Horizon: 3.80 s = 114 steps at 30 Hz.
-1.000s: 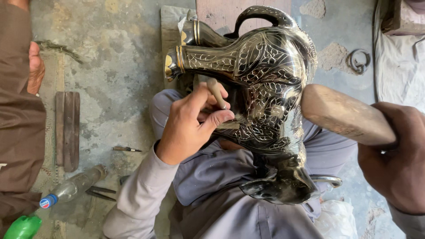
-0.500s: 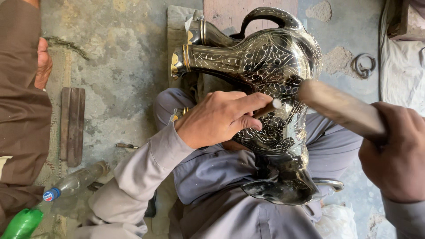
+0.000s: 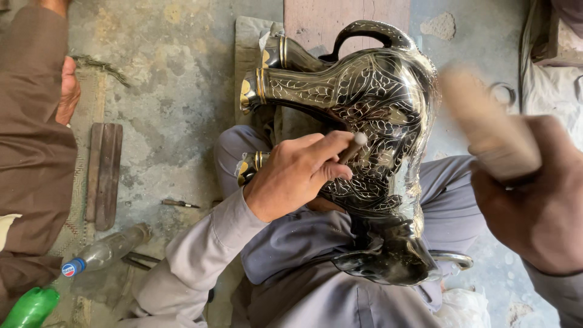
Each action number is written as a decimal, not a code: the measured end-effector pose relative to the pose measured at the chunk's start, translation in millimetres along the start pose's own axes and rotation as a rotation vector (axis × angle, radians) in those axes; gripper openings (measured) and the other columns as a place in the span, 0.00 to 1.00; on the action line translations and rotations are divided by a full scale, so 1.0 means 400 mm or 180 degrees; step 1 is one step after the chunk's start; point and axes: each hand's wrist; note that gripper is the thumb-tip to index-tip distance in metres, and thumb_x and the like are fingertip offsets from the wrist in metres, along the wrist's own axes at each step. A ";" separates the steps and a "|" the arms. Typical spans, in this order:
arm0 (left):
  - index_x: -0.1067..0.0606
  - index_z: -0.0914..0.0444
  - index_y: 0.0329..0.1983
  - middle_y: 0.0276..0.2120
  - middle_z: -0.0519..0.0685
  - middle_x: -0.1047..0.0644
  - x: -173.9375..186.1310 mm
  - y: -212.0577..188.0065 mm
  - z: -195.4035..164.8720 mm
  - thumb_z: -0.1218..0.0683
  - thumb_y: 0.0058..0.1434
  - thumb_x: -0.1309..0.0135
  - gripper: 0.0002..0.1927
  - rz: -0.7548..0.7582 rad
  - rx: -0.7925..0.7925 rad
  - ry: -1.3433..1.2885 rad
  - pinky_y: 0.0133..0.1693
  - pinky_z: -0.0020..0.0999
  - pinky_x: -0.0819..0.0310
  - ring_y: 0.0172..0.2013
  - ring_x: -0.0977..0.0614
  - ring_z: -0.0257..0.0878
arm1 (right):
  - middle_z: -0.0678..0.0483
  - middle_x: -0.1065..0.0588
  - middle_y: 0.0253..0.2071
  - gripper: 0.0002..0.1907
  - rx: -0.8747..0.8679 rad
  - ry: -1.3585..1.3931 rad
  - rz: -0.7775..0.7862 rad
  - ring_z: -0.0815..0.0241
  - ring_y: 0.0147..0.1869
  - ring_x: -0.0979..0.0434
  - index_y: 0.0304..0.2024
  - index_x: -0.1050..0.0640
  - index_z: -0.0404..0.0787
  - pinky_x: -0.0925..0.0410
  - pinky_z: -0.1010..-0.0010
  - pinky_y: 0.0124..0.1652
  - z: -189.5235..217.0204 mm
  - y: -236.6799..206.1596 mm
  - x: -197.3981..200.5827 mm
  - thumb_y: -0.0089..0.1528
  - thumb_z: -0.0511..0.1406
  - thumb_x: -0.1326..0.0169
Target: The person sits cross-legged on the floor with a brass camel figurine on their lap and engraves decorative patterns into its surface, holding a small chisel against the metal and striking it with a wooden mallet. They reposition the figurine and the chisel repeatedly to work different areas of the body and legs.
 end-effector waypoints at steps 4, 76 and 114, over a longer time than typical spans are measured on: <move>0.31 0.56 0.61 0.33 0.51 0.23 -0.005 -0.003 -0.008 0.51 0.66 0.39 0.23 -0.0061 0.0076 0.0139 0.33 0.44 0.26 0.33 0.18 0.50 | 0.46 0.21 0.36 0.25 0.0368 -0.1091 0.0189 0.53 0.39 0.20 0.48 0.25 0.35 0.27 0.64 0.43 0.018 0.004 0.014 0.47 0.25 0.40; 0.28 0.56 0.60 0.36 0.48 0.23 -0.020 -0.087 -0.015 0.59 0.64 0.37 0.22 -0.0375 0.0118 0.0097 0.35 0.38 0.22 0.35 0.16 0.44 | 0.46 0.22 0.41 0.25 0.0957 -0.1457 0.0519 0.45 0.47 0.21 0.49 0.21 0.37 0.29 0.54 0.49 0.047 0.043 0.042 0.48 0.26 0.40; 0.29 0.58 0.59 0.30 0.49 0.28 0.003 -0.054 -0.015 0.52 0.65 0.38 0.21 -0.0274 0.0165 0.0303 0.30 0.41 0.26 0.27 0.22 0.45 | 0.46 0.20 0.41 0.19 0.1006 -0.1463 0.0428 0.53 0.42 0.18 0.51 0.24 0.34 0.26 0.61 0.46 -0.040 0.049 -0.021 0.57 0.25 0.40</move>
Point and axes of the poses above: each hand's wrist, its own y-axis towards the middle knuckle, its own x-axis out of the back of the hand, z = x × y
